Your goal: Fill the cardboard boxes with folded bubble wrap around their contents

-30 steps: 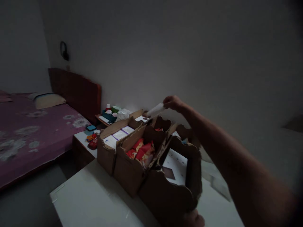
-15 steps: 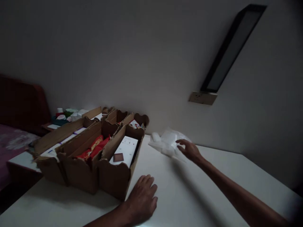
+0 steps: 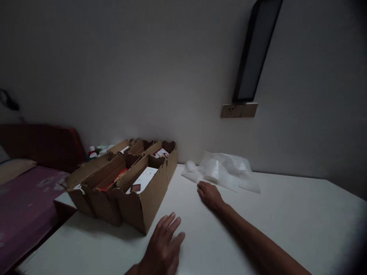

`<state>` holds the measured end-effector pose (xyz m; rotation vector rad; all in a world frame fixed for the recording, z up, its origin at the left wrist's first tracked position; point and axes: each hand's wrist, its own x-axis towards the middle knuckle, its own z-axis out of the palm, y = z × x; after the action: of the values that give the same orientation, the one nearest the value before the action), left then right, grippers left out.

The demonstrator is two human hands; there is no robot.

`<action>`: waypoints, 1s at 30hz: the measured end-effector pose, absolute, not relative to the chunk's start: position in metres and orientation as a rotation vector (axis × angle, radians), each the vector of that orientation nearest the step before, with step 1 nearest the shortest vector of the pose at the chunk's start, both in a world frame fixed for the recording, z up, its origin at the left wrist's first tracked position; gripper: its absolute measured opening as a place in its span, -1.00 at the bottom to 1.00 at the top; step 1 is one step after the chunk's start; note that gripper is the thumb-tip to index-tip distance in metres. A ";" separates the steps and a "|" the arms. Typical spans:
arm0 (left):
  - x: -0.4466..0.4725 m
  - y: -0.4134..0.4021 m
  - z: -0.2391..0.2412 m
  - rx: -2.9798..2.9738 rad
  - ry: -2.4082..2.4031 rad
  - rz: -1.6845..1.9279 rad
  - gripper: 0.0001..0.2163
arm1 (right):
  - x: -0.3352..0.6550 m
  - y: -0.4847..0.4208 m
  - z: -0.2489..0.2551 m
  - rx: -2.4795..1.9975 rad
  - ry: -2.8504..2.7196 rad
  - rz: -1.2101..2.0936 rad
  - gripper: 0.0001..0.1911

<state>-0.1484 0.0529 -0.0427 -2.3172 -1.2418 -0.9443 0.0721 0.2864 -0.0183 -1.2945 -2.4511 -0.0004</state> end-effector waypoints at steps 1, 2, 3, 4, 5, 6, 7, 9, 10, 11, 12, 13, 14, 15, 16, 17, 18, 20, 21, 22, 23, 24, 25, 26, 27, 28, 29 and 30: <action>-0.154 0.043 -0.037 -2.205 -1.168 -0.983 -0.52 | 0.077 0.272 -0.023 -1.256 -2.459 0.002 -0.68; -0.160 0.034 -0.027 -2.071 -1.174 -1.019 -0.49 | 0.082 0.255 -0.029 -1.215 -2.470 0.006 -0.66; -0.168 0.028 -0.013 -1.934 -1.252 -1.034 -0.47 | 0.088 0.236 -0.034 -1.177 -2.485 0.014 -0.64; -0.176 0.025 0.004 -1.832 -1.336 -1.028 -0.45 | 0.093 0.216 -0.039 -1.137 -2.500 0.024 -0.62; -0.183 0.026 0.021 -1.766 -1.408 -1.009 -0.43 | 0.098 0.196 -0.041 -1.094 -2.511 0.034 -0.61; -0.190 0.030 0.039 -1.710 -1.474 -1.011 -0.43 | 0.103 0.177 -0.043 -1.049 -2.517 0.042 -0.60; -0.195 0.036 0.054 -1.695 -1.533 -1.015 -0.46 | 0.109 0.159 -0.043 -1.002 -2.515 0.050 -0.60; -0.201 0.051 0.075 -1.791 -1.668 -1.067 -0.56 | 0.119 0.131 -0.041 -0.917 -2.493 0.073 -0.60; -0.200 0.057 0.081 -1.840 -1.743 -1.124 -0.60 | 0.125 0.120 -0.040 -0.889 -2.475 0.090 -0.60; -0.198 0.061 0.084 -1.881 -1.797 -1.173 -0.64 | 0.131 0.111 -0.040 -0.873 -2.452 0.112 -0.61; -0.194 0.062 0.086 -1.906 -1.832 -1.211 -0.66 | 0.137 0.104 -0.041 -0.866 -2.425 0.137 -0.62; -0.188 0.060 0.087 -1.928 -1.842 -1.235 -0.69 | 0.143 0.098 -0.043 -0.872 -2.394 0.166 -0.64; -0.181 0.055 0.087 -1.954 -1.825 -1.250 -0.71 | 0.150 0.095 -0.046 -0.891 -2.357 0.199 -0.65; -0.173 0.048 0.088 -1.992 -1.791 -1.268 -0.73 | 0.157 0.092 -0.048 -0.924 -2.316 0.238 -0.66; -0.164 0.038 0.089 -2.047 -1.756 -1.299 -0.74 | 0.165 0.091 -0.050 -0.969 -2.271 0.282 -0.66; -0.156 0.028 0.091 -2.119 -1.718 -1.336 -0.75 | 0.173 0.089 -0.051 -1.019 -2.226 0.329 -0.65; -0.148 0.016 0.093 -2.206 -1.678 -1.370 -0.75 | 0.181 0.088 -0.050 -1.063 -2.183 0.377 -0.64; -0.134 -0.007 0.098 -2.374 -1.614 -1.392 -0.77 | 0.197 0.084 -0.043 -1.096 -2.126 0.492 -0.58; -0.128 -0.018 0.099 -2.440 -1.590 -1.380 -0.78 | 0.205 0.081 -0.038 -1.088 -2.115 0.565 -0.56; -0.123 -0.028 0.098 -2.477 -1.558 -1.364 -0.79 | 0.214 0.076 -0.033 -1.072 -2.107 0.644 -0.54; -0.118 -0.037 0.095 -2.471 -1.521 -1.354 -0.79 | 0.224 0.069 -0.030 -1.060 -2.098 0.720 -0.52; -0.115 -0.045 0.090 -2.417 -1.486 -1.356 -0.77 | 0.234 0.062 -0.027 -1.064 -2.081 0.780 -0.51; -0.112 -0.053 0.082 -2.325 -1.462 -1.372 -0.72 | 0.245 0.054 -0.027 -1.087 -2.056 0.816 -0.49; -0.111 -0.060 0.071 -2.215 -1.459 -1.397 -0.61 | 0.256 0.046 -0.029 -1.125 -2.027 0.825 -0.48; -0.110 -0.065 0.059 -2.107 -1.492 -1.427 -0.49 | 0.268 0.036 -0.032 -1.168 -1.996 0.819 -0.45; -0.110 -0.069 0.044 -2.022 -1.563 -1.459 -0.38 | 0.279 0.027 -0.037 -1.209 -1.970 0.810 -0.43; -0.110 -0.070 0.029 -1.978 -1.660 -1.490 -0.30 | 0.288 0.017 -0.042 -1.242 -1.952 0.801 -0.41; -0.109 -0.070 0.014 -1.987 -1.773 -1.520 -0.27 | 0.294 0.008 -0.046 -1.263 -1.945 0.799 -0.39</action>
<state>-0.1087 -0.0695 0.0138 -1.9871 -1.7730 -1.5203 0.2940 0.0077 -0.0460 -1.2625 -1.9452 0.7995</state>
